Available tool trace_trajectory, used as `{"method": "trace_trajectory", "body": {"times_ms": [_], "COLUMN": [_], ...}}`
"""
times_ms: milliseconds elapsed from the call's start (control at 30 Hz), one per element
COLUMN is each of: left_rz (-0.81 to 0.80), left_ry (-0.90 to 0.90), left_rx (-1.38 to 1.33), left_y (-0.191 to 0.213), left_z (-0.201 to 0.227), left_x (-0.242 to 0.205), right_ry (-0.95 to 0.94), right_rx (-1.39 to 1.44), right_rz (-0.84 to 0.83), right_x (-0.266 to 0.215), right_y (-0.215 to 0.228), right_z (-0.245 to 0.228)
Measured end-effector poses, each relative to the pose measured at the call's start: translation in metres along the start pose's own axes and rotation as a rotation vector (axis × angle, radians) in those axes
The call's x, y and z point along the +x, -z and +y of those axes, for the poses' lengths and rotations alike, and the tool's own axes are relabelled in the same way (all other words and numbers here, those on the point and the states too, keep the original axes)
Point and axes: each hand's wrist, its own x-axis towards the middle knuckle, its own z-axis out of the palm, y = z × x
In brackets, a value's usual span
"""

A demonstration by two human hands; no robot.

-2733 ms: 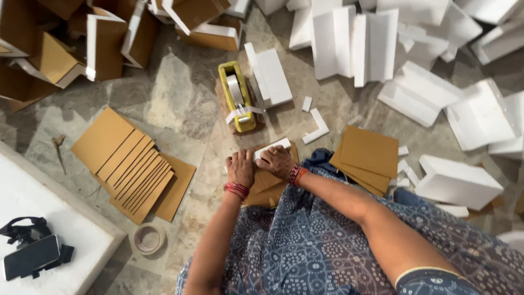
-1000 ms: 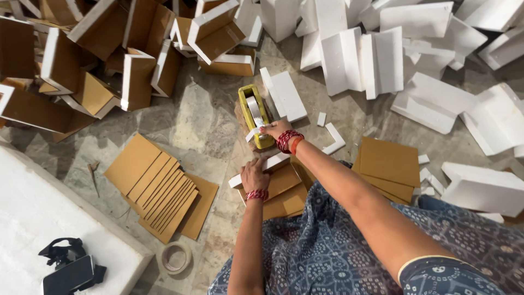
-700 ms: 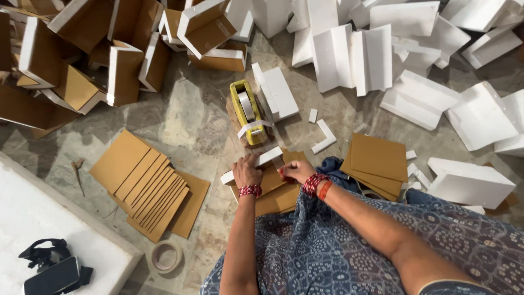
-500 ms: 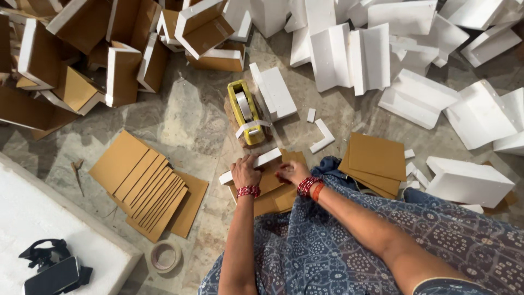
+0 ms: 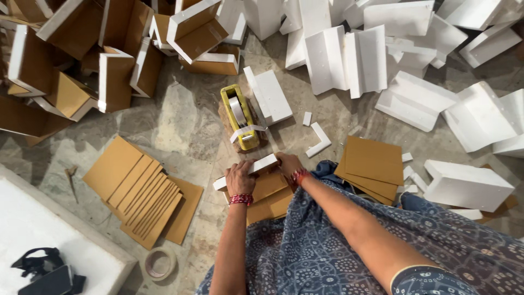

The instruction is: The person sits on the floor and assembles small cardboard boxes by inserting white foam inserts into the box structure. They use a handheld tape dispenser to secure the foam pieces to the cardboard, repeating this process for multiple units.

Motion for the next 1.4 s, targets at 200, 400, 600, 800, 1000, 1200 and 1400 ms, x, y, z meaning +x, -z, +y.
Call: {"method": "trace_trajectory", "body": {"times_ms": [200, 400, 600, 800, 1000, 1200, 1400], "left_rz": [-0.040, -0.062, -0.002, 0.007, 0.047, -0.046, 0.047], "left_ry": [0.012, 0.029, 0.003, 0.002, -0.070, -0.048, -0.114], "left_rx": [0.022, 0.016, -0.012, -0.033, -0.014, 0.058, 0.001], "left_y": [0.005, 0.004, 0.005, 0.007, -0.010, -0.018, -0.015], "left_z": [0.000, 0.001, 0.001, 0.001, -0.002, -0.008, -0.001], "left_x": [-0.002, -0.003, -0.008, -0.009, -0.009, -0.009, -0.009], "right_ry": [-0.117, -0.286, -0.245, -0.265, -0.160, -0.221, -0.205], "right_rx": [0.367, 0.902, 0.870, 0.675, 0.132, -0.398, -0.518], "right_rz": [-0.137, -0.311, -0.230, -0.188, -0.278, -0.659, -0.647], "right_x": [0.064, 0.074, 0.069, 0.072, 0.078, 0.084, 0.087], "right_y": [0.034, 0.050, 0.047, 0.047, -0.002, -0.011, 0.000], "right_z": [-0.022, -0.081, -0.101, -0.099, -0.033, 0.012, 0.000]}}
